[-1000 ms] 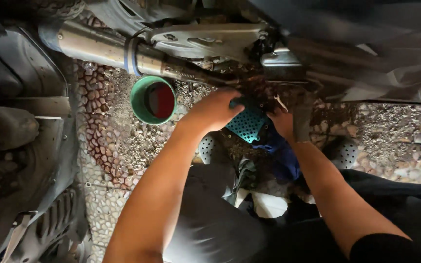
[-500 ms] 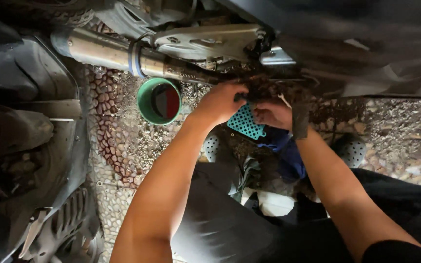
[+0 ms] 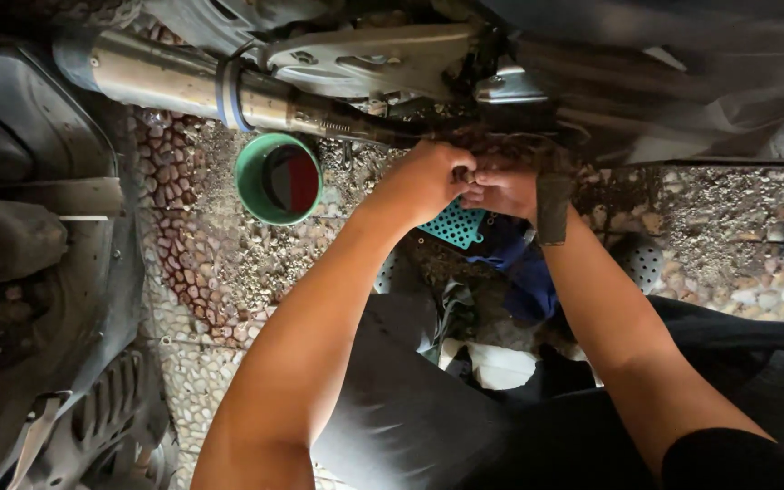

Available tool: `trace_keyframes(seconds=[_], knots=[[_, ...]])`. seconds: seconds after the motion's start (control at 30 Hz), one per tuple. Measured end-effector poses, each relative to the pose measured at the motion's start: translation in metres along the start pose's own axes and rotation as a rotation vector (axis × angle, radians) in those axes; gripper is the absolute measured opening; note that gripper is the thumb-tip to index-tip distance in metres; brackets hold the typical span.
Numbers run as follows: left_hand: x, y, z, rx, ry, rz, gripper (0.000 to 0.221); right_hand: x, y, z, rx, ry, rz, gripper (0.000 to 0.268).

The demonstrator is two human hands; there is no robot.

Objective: The person cleans the engine area of a motorcycle using a blue cloth and a green sponge. They wipe the engine casing and surrounding parts, then handle a small cylindrical metal part, possibly a filter or bolt, before placing it back.

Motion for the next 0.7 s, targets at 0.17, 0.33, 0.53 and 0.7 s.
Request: trace_keyframes(seconds=[0.17,0.33,0.53,0.7], knots=[[0.019,-0.006,-0.013,0.105,0.046,0.125,0.018,-0.014,0.018,0.046,-0.391,0.349,-0.24,0.022],[0.012,-0.01,-0.001,0.033,0.06,0.045,0.02,-0.072,0.071,0.158,-0.586,1.77,-0.769,0.039],[0.006,-0.01,0.013,-0.072,0.123,-0.054,0.023,-0.071,0.093,0.123,-0.925,2.141,-0.486,0.049],[0.011,-0.012,0.014,-0.08,0.142,-0.039,0.023,-0.084,0.092,0.118,-0.857,2.196,-0.435,0.037]])
Point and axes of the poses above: each hand's wrist, its own y-axis away from the middle knuckle, its own z-axis out of the back of the hand, x = y × z, the point moved 10 cm from there along -y, towards the middle knuckle, and after that the axes turned 7 degrees about x, right-handed, at the moved point
